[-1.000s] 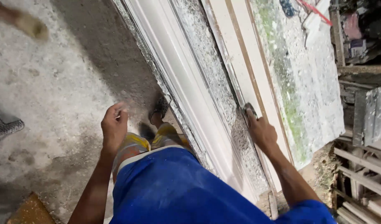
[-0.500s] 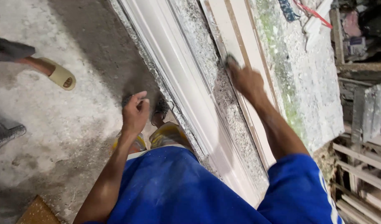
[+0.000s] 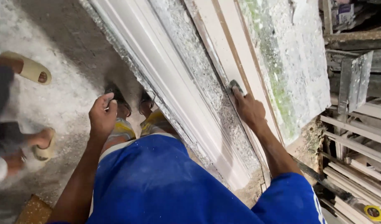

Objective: Scraping the edges of decorative moldings to remove excess material and smooth the finish.

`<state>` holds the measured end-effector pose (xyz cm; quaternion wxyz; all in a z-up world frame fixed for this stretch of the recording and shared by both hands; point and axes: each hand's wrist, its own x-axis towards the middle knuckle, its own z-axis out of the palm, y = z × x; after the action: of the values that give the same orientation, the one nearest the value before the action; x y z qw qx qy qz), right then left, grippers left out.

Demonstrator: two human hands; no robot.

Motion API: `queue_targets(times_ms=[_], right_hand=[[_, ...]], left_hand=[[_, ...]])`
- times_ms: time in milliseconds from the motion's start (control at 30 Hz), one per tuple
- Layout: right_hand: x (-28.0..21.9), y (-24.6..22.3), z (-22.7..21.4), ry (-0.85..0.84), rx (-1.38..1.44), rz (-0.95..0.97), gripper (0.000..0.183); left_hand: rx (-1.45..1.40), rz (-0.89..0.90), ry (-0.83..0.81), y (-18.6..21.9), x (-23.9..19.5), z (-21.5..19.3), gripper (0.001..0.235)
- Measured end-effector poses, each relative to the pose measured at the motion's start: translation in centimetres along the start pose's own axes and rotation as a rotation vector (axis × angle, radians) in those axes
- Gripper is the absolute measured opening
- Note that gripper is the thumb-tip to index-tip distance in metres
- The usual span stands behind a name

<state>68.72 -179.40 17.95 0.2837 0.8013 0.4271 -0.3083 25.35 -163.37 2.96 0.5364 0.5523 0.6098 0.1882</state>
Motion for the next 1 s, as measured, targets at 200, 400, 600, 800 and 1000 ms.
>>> queue_targets(times_ms=[200,400,600,800,1000], right_hand=[[-3.1,4.3,5.0,-0.101,-0.010,0.035,0.050],[5.3,-3.0,-4.3,0.178,-0.038,-0.145,0.044],[1.7,-2.8,-3.6,0.142,-0.037,-0.154,0.044],[3.7,-6.8,-7.6,0.015,-0.039,-0.088,0.049],[15.4,-13.9,-15.4,0.309,-0.114,-0.210,0.040]], left_hand=[[-0.024,-0.013,0.069,-1.2,0.5,-0.5,0.029],[-0.019,-0.026,0.076,-1.1,0.5,-0.4,0.029],[-0.027,0.021,0.098,1.2,0.8,-2.7,0.031],[-0.036,-0.091,0.167,-4.4,1.1,-4.2,0.032],[-0.062,-0.145,0.208,-1.9,1.9,-5.9,0.032]])
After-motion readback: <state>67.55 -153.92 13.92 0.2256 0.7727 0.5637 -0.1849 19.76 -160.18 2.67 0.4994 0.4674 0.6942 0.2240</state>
